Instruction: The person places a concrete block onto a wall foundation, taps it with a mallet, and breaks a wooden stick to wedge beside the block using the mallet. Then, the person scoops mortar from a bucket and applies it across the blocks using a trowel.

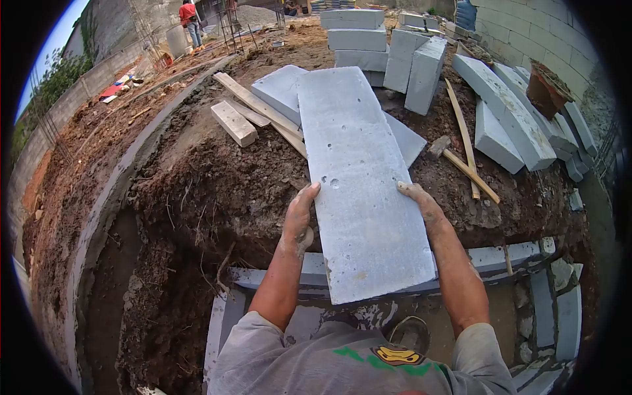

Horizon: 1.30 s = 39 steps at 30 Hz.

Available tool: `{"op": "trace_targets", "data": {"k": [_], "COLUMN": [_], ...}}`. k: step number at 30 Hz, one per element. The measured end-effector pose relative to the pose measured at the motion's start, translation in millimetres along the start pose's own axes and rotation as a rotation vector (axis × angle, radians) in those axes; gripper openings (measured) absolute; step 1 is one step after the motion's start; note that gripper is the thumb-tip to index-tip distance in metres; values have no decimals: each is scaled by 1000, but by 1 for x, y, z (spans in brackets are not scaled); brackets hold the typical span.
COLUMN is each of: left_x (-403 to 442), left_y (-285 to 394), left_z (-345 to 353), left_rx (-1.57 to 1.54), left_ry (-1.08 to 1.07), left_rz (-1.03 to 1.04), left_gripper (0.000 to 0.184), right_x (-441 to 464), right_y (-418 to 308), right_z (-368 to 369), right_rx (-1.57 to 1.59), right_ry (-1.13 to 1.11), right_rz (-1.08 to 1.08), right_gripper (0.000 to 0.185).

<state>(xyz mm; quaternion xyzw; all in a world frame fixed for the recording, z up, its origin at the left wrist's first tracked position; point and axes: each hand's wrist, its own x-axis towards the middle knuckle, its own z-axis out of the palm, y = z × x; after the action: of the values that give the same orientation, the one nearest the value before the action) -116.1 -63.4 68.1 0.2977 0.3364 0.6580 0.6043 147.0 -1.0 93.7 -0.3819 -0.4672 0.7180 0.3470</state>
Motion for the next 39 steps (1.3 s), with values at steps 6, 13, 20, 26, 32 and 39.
{"op": "trace_targets", "data": {"k": [6, 13, 20, 26, 32, 39], "left_x": [71, -6, -99, -173, -251, -404], "left_y": [0, -106, -184, -264, -365, -412], "left_z": [-13, 85, 152, 152, 133, 130], "left_rx": [-129, -398, 716, 573, 311, 201], "left_ry": [-38, -191, -906, -1472, -1595, -964], "left_rz": [-54, -92, 214, -326, -1220, -1749], "left_gripper": [77, 73, 72, 57, 41, 84], "right_x": [-25, -164, -305, -330, -365, -459], "right_y": [-21, 26, 88, 137, 193, 267], "right_z": [23, 19, 52, 93, 135, 159], "right_rx": [-543, -1360, -1484, -1467, -1113, -653], "right_ry": [286, 604, 934, 1723, 1991, 2092], "right_rz": [-203, -890, -633, -378, 228, 640], "right_gripper": [76, 96, 96, 80, 68, 83]}}
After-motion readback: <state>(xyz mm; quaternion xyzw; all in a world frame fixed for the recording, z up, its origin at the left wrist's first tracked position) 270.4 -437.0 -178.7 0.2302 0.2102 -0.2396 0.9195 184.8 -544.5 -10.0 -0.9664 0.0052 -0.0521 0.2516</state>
